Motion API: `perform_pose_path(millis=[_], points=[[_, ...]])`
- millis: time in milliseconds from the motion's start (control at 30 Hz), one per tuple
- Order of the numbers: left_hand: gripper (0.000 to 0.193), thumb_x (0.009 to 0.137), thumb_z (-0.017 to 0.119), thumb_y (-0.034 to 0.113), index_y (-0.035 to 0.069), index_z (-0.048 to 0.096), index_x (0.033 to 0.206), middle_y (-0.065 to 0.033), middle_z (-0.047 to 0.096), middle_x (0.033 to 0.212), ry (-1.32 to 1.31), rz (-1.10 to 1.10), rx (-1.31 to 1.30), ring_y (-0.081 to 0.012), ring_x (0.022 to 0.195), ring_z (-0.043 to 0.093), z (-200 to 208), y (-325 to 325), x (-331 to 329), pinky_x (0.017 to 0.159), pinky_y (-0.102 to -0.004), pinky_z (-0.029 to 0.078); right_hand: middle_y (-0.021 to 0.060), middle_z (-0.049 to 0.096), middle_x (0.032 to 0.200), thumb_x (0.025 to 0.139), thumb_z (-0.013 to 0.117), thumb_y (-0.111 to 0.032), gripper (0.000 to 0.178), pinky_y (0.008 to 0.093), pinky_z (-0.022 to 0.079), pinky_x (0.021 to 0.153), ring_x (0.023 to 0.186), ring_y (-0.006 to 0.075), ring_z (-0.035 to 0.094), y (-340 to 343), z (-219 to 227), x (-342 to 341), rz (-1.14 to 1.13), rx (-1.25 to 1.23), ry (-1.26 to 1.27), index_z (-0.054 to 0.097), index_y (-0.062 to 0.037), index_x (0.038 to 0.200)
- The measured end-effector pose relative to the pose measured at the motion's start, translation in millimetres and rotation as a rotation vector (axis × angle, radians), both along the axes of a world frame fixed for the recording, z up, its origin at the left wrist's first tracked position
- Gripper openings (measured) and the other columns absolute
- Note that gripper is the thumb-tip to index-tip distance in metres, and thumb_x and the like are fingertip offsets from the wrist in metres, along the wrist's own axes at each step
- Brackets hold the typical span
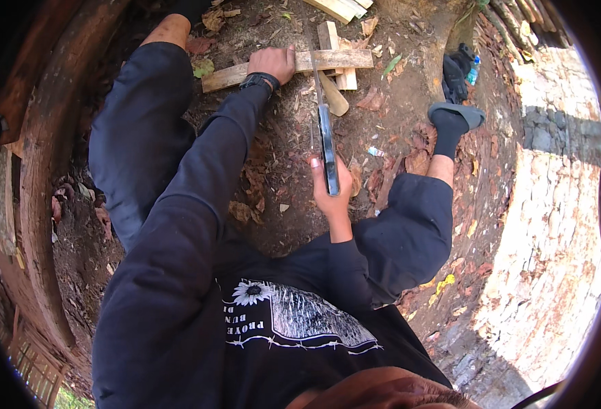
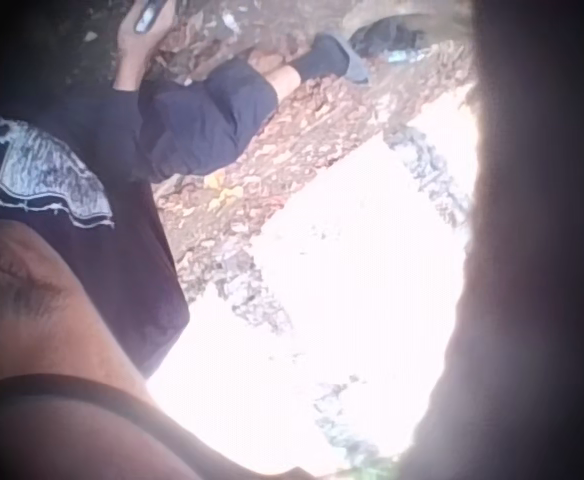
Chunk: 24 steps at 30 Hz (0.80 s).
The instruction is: The person sits on the ground and uses a hand saw to cut small pieces of wood. They hold the wood with their left hand and saw with their right hand, creating smaller segments that are placed on the ground.
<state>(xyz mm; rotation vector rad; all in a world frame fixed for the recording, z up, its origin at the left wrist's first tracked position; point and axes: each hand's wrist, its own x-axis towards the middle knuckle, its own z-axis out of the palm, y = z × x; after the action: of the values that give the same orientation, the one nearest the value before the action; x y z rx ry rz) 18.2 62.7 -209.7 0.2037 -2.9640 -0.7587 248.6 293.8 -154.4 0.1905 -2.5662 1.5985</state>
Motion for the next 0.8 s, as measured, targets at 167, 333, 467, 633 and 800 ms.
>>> perform_pose_path(millis=[167,333,467,633,800], points=[[0.065,0.114,0.036,0.046,0.003,0.081,0.092,-0.0261,0.077,0.089,0.031,0.02,0.002,-0.0461,0.087,0.075,-10.9,-4.9,-0.3,0.087,-0.057,0.06,0.0072,0.057,0.064,0.097,0.078,-0.009,0.013,0.0316,0.048,0.057,0.055,0.0148,0.059,61.1,27.2,112.6,0.003,0.122,-0.083,0.073,0.0031,0.1],[0.065,0.114,0.036,0.045,0.005,0.081,0.092,-0.0258,0.077,0.087,0.041,0.021,-0.006,-0.0456,0.085,0.075,-13.2,-4.9,-1.4,0.086,-0.0567,0.06,0.007,0.059,0.065,0.098,0.077,-0.01,0.015,0.033,0.048,0.059,0.057,0.015,0.061,53.8,40.3,95.7,-0.053,0.046,-0.1,0.072,0.0034,0.097],[0.065,0.114,0.036,0.046,0.004,0.079,0.093,-0.0263,0.077,0.092,0.05,-0.003,0.002,-0.0471,0.088,0.075,-6.5,-3.6,-1.6,0.089,-0.0573,0.059,0.0013,0.057,0.067,0.104,0.074,-0.017,0.02,0.033,0.044,0.058,0.06,0.0102,0.052,4.4,3.9,-12.9,-0.016,-0.041,-0.008,0.067,-0.0005,0.095],[0.065,0.113,0.037,0.046,0.004,0.081,0.091,-0.0263,0.077,0.089,0.027,0.012,-0.014,-0.0458,0.086,0.076,-4.4,-0.9,-1.7,0.086,-0.0564,0.06,-0.0001,0.052,0.066,0.104,0.075,-0.016,0.018,0.0307,0.041,0.057,0.06,0.0081,0.046,-7.5,-22.5,-24.3,0.015,-0.096,-0.018,0.068,-0.002,0.096],[0.065,0.113,0.037,0.046,0.004,0.081,0.091,-0.0256,0.077,0.088,0.068,0.033,-0.013,-0.0455,0.084,0.076,-12.0,-3.6,3.4,0.083,-0.0566,0.061,0.0028,0.058,0.068,0.101,0.076,-0.015,0.026,0.0319,0.045,0.06,0.061,0.0116,0.055,36.4,19.3,80.0,-0.019,0.052,-0.143,0.061,-0.0015,0.085]])
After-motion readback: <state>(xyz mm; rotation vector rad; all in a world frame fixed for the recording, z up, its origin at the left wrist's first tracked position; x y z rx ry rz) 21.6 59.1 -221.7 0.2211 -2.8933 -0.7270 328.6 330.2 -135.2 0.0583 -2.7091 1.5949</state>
